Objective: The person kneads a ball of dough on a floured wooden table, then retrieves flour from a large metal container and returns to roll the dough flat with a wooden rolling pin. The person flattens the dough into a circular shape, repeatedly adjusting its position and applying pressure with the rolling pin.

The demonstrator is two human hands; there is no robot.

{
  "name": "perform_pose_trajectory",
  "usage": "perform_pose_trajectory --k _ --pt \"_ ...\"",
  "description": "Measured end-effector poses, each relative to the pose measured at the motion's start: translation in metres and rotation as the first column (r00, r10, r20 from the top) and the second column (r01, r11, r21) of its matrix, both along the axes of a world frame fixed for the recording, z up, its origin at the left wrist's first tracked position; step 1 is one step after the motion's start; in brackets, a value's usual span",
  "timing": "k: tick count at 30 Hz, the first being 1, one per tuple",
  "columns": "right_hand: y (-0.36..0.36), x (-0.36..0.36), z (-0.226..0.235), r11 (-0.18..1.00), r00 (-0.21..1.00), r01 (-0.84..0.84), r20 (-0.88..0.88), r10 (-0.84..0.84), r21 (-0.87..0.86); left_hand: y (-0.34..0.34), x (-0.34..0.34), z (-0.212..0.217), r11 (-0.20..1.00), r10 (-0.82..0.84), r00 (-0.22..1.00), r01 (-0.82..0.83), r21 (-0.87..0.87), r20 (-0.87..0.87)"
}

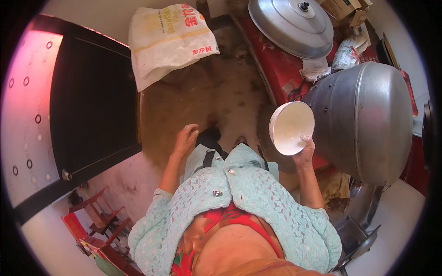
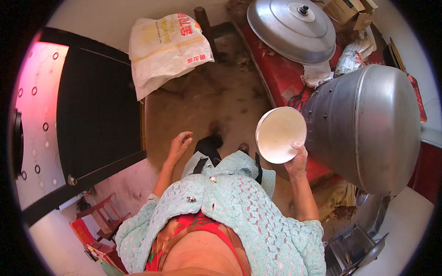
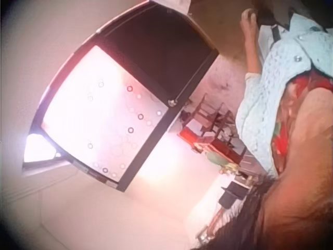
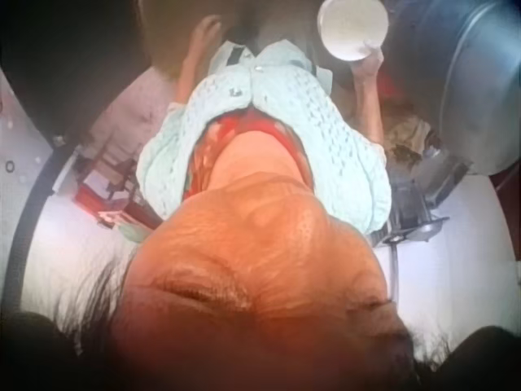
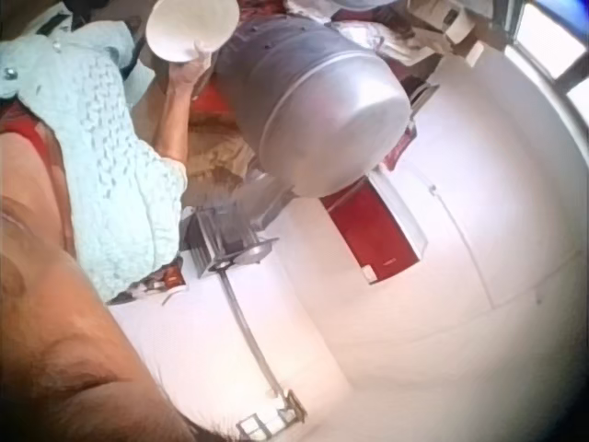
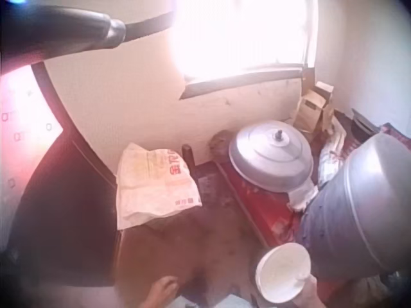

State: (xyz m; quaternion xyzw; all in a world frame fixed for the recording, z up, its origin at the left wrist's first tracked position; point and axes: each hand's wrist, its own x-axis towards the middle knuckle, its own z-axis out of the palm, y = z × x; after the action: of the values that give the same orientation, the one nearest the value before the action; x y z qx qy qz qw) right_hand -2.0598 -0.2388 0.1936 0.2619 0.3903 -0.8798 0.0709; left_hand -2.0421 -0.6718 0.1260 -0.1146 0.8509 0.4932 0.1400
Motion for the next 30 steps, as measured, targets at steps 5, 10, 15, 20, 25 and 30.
perform_pose_trajectory --k 5,10,15,20,25,30 --pt "-0.023 -0.039 0.017 0.997 0.998 0.041 0.05 -0.044 0.07 0.027 -0.111 0.02 0.98 -0.143 0.979 0.16 0.121 -0.143" --pt "-0.04 -0.064 0.03 0.987 0.989 0.095 0.1 -0.108 0.128 0.063 -0.217 0.047 0.929 -0.224 0.95 0.276 0.248 -0.217" --pt "-0.058 -0.112 0.037 0.982 0.98 0.185 0.076 -0.183 -0.024 0.102 -0.303 0.05 0.888 -0.312 0.889 0.398 0.229 -0.335" --pt "-0.027 -0.161 -0.002 0.968 0.963 0.22 0.131 -0.235 0.121 0.123 -0.364 0.055 0.902 -0.354 0.866 0.416 0.113 -0.353" --pt "0.003 -0.219 0.003 0.984 0.991 0.137 0.023 -0.135 -0.111 0.158 -0.427 0.074 0.905 -0.383 0.845 0.425 0.033 -0.374" --pt "0.044 -0.235 -0.032 0.966 0.976 0.215 0.071 -0.207 -0.141 0.227 -0.497 0.086 0.874 -0.437 0.785 0.486 -0.001 -0.439"
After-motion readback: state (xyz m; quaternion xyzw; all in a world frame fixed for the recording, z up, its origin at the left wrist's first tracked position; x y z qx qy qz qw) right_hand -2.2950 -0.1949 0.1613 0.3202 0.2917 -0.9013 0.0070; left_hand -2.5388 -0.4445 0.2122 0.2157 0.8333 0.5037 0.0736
